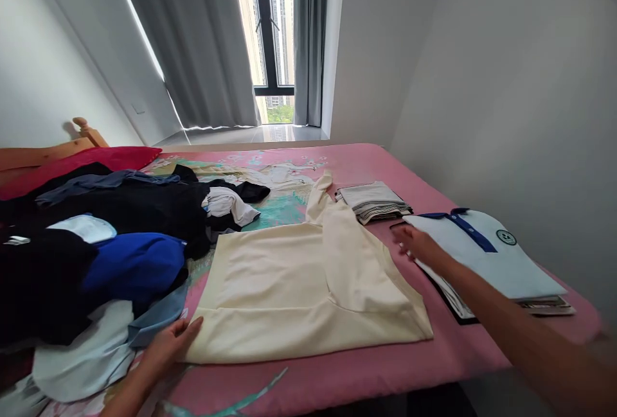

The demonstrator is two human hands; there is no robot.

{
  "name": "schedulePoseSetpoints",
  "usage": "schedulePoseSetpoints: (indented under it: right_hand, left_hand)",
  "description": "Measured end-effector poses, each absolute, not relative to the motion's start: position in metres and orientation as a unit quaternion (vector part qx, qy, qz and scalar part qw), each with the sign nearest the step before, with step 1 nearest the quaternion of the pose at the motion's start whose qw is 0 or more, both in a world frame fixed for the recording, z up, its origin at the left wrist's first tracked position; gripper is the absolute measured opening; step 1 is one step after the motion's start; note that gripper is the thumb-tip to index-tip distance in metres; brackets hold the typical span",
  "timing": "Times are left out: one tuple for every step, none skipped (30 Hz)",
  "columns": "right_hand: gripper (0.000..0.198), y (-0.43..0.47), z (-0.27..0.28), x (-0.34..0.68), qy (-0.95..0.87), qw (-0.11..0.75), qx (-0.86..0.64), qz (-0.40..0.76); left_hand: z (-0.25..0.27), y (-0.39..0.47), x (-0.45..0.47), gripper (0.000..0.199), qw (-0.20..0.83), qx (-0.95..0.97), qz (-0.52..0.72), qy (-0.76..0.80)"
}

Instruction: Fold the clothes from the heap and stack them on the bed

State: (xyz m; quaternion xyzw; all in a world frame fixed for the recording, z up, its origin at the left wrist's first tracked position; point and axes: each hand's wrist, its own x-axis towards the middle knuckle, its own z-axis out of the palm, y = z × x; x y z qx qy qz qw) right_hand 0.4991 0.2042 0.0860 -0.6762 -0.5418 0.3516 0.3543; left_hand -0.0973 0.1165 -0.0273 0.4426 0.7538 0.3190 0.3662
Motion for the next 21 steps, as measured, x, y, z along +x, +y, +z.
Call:
schedulePoseSetpoints:
  right_hand:
    - [0.044,0.182,0.065,0.504,-0.547,0.336,-0.679,0.355]
    - [0.043,0.160,0.045,0.509,-0.550,0.321,-0.682,0.360]
    - [0.041,0.137,0.026,0.513,-0.553,0.307,-0.682,0.367]
    - [0.041,0.117,0.010,0.518,-0.560,0.291,-0.680,0.373]
    - [0.043,0.100,-0.004,0.521,-0.556,0.281,-0.682,0.383]
    - [0.045,0.086,-0.015,0.524,-0.553,0.275,-0.682,0.392]
    - [0.047,0.075,-0.024,0.527,-0.550,0.273,-0.686,0.390]
    - [0.046,0.068,-0.031,0.529,-0.547,0.270,-0.694,0.382]
    - [0.044,0.063,-0.037,0.530,-0.548,0.264,-0.702,0.369]
    - [0.043,0.061,-0.041,0.532,-0.550,0.258,-0.710,0.356]
    - [0.043,0.059,-0.045,0.533,-0.549,0.252,-0.717,0.348]
    - [0.043,0.059,-0.049,0.533,-0.543,0.253,-0.720,0.349]
    - [0.044,0.058,-0.053,0.533,-0.531,0.265,-0.720,0.361]
    - [0.046,0.058,-0.057,0.532,-0.513,0.283,-0.714,0.384]
    - [0.049,0.057,-0.060,0.530,-0.490,0.300,-0.707,0.412]
    - [0.051,0.055,-0.062,0.527,-0.466,0.310,-0.700,0.444]
    - [0.051,0.054,-0.063,0.522,-0.443,0.311,-0.692,0.478]
    - [0.049,0.052,-0.061,0.517,-0.421,0.306,-0.686,0.509]
    - [0.048,0.051,-0.059,0.513,-0.402,0.298,-0.682,0.533]
    - [0.047,0.049,-0.055,0.509,-0.389,0.292,-0.680,0.548]
    - [0.047,0.048,-0.051,0.507,-0.384,0.293,-0.679,0.553]
  left_hand:
    - [-0.032,0.115,-0.102,0.043,0.384,0.439,0.304,0.753]
    - [-0.035,0.112,-0.106,0.045,0.402,0.436,0.287,0.752]
    - [-0.036,0.111,-0.110,0.046,0.417,0.433,0.272,0.752]
    - [-0.035,0.110,-0.112,0.048,0.424,0.430,0.263,0.752]
    - [-0.033,0.109,-0.112,0.049,0.429,0.428,0.257,0.753]
    - [-0.030,0.109,-0.111,0.050,0.431,0.427,0.255,0.753]
    - [-0.025,0.108,-0.108,0.051,0.431,0.425,0.252,0.755]
    - [-0.020,0.107,-0.105,0.051,0.428,0.425,0.249,0.758]
    - [-0.015,0.105,-0.101,0.051,0.421,0.427,0.245,0.762]
    - [-0.010,0.103,-0.097,0.051,0.409,0.431,0.240,0.767]
    - [-0.006,0.100,-0.094,0.050,0.396,0.436,0.237,0.773]
    - [-0.002,0.096,-0.092,0.049,0.383,0.442,0.236,0.776]
    - [0.000,0.092,-0.089,0.049,0.374,0.446,0.238,0.778]
    - [0.002,0.088,-0.087,0.049,0.367,0.450,0.243,0.777]
    - [0.004,0.085,-0.086,0.049,0.364,0.452,0.251,0.775]
    - [0.004,0.081,-0.084,0.050,0.362,0.453,0.261,0.772]
    - [0.005,0.079,-0.082,0.051,0.362,0.457,0.270,0.766]
    - [0.006,0.077,-0.081,0.051,0.363,0.462,0.279,0.759]
    - [0.006,0.075,-0.079,0.051,0.363,0.468,0.288,0.753]
    - [0.007,0.074,-0.078,0.051,0.360,0.475,0.295,0.747]
    - [0.008,0.072,-0.077,0.050,0.356,0.481,0.300,0.743]
